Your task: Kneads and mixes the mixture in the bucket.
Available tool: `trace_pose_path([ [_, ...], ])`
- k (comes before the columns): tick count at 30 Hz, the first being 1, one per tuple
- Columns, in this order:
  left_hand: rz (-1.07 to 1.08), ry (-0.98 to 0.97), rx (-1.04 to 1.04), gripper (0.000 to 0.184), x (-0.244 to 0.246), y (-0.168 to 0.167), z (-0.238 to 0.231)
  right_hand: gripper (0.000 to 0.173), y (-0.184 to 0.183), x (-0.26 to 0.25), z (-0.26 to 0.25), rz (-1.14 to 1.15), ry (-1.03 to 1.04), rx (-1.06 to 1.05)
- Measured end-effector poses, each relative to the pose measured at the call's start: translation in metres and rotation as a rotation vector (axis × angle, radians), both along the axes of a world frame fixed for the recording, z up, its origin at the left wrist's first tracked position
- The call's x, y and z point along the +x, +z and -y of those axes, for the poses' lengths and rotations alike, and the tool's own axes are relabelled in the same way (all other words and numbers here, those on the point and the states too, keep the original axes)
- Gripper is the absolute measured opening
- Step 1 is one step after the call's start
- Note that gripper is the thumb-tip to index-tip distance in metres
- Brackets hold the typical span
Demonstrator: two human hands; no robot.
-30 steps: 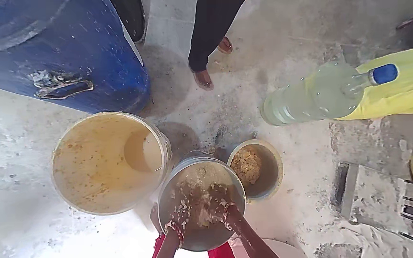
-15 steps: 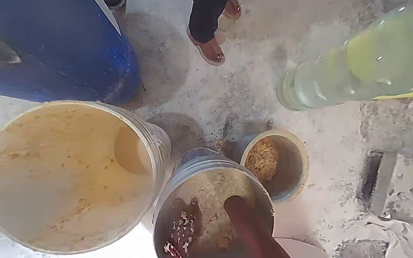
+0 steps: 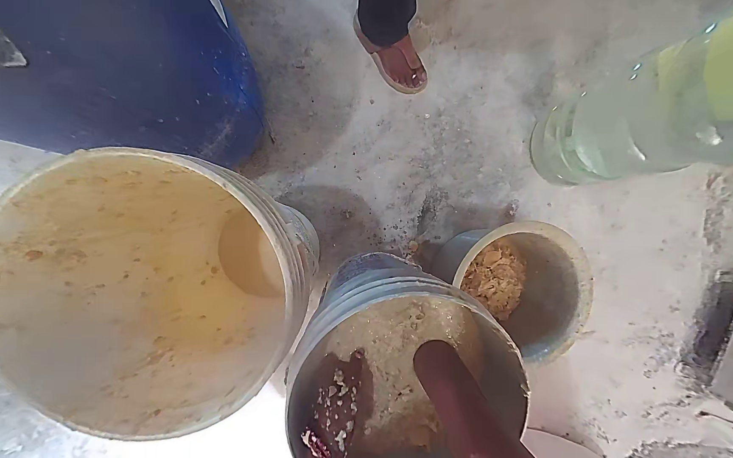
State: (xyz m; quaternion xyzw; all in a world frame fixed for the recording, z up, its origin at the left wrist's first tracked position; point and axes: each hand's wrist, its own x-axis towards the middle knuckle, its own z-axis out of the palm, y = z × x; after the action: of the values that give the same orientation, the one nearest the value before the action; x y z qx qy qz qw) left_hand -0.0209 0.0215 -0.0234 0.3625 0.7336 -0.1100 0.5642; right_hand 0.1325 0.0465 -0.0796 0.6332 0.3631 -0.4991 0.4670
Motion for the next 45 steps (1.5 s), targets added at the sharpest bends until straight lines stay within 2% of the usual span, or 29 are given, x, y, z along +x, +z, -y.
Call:
trace_pose_path([
  [3, 0.052, 0.103, 0.055, 0.043, -0.001, 0.001, 0.005, 0.035, 0.021, -0.004, -0.012, -0.015, -0.018, -0.007],
  [6, 0.036, 0.117, 0.111, 0.044, -0.002, -0.007, 0.013, 0.033, 0.040, 0.001, -0.011, -0.051, 0.048, 0.046],
  [8, 0.006, 0.118, 0.192, 0.047, 0.003, -0.017, 0.017, 0.034, 0.047, 0.012, -0.005, -0.104, 0.028, 0.109],
  [11, 0.044, 0.027, 0.165, 0.048, 0.008, 0.003, 0.004, 0.039, 0.063, 0.033, 0.014, -0.214, 0.025, 0.278],
  [13, 0.043, 0.054, 0.236, 0.054, 0.007, -0.002, 0.004, 0.041, 0.071, 0.045, 0.020, -0.253, 0.009, 0.339],
  [16, 0.076, 0.059, 0.284, 0.053, 0.005, 0.004, 0.010, 0.042, 0.065, 0.052, 0.006, -0.323, 0.070, 0.168],
  [17, 0.093, 0.085, 0.334, 0.051, 0.003, 0.004, 0.016, 0.041, 0.065, 0.052, 0.003, -0.324, 0.035, 0.130],
  [19, 0.112, 0.229, 0.501, 0.044, 0.001, -0.013, 0.034, 0.041, 0.074, 0.048, 0.003, -0.316, -0.182, 0.115],
  [21, 0.118, 0.239, 0.365, 0.047, 0.003, -0.007, 0.018, 0.039, 0.082, 0.044, 0.012, -0.374, -0.278, 0.123],
  [23, 0.118, 0.162, 0.338, 0.051, 0.003, -0.009, 0.017, 0.042, 0.095, 0.034, 0.008, -0.388, -0.193, 0.056],
  [24, 0.076, 0.163, 0.476, 0.048, 0.004, -0.027, 0.029, 0.044, 0.105, 0.026, 0.000, -0.390, -0.137, 0.003],
  [26, 0.043, -0.011, 0.615, 0.044, 0.000, -0.032, 0.035, 0.043, 0.120, 0.022, 0.003, -0.430, -0.061, 0.008],
  [27, -0.016, -0.058, 0.814, 0.041, 0.002, -0.040, 0.041, 0.042, 0.127, 0.020, -0.001, -0.437, -0.013, -0.004],
  [28, 0.058, -0.265, 0.368, 0.046, -0.002, 0.006, 0.009, 0.042, 0.129, 0.019, -0.009, -0.440, 0.022, -0.003],
  [29, 0.101, -0.216, 0.252, 0.046, 0.001, 0.020, -0.003, 0.042, 0.126, 0.017, -0.019, -0.437, 0.047, 0.018],
  [30, 0.099, -0.165, 0.227, 0.047, 0.005, 0.022, -0.013, 0.043, 0.118, 0.016, -0.029, -0.437, 0.042, 0.097],
  [32, 0.085, -0.195, 0.147, 0.051, 0.007, 0.007, -0.023, 0.044, 0.094, 0.011, -0.053, -0.401, 0.025, 0.255],
  [35, 0.010, -0.185, 0.105, 0.062, 0.019, -0.031, -0.034, 0.045, 0.057, 0.004, -0.089, -0.303, 0.007, 0.228],
  [38, -0.068, -0.252, -0.032, 0.068, 0.032, -0.040, -0.047, 0.044, 0.008, 0.016, -0.063, -0.321, -0.153, 0.515],
  [40, -0.098, -0.270, -0.051, 0.062, 0.036, -0.042, -0.051, 0.046, 0.025, 0.028, -0.031, -0.335, -0.112, 0.642],
  [42, -0.081, -0.258, -0.036, 0.056, 0.040, -0.039, -0.048, 0.047, 0.043, 0.033, -0.009, -0.209, -0.111, 0.615],
  [45, -0.046, -0.252, -0.051, 0.052, 0.034, -0.026, -0.048, 0.037, 0.036, 0.029, -0.011, -0.073, -0.077, 0.463],
])
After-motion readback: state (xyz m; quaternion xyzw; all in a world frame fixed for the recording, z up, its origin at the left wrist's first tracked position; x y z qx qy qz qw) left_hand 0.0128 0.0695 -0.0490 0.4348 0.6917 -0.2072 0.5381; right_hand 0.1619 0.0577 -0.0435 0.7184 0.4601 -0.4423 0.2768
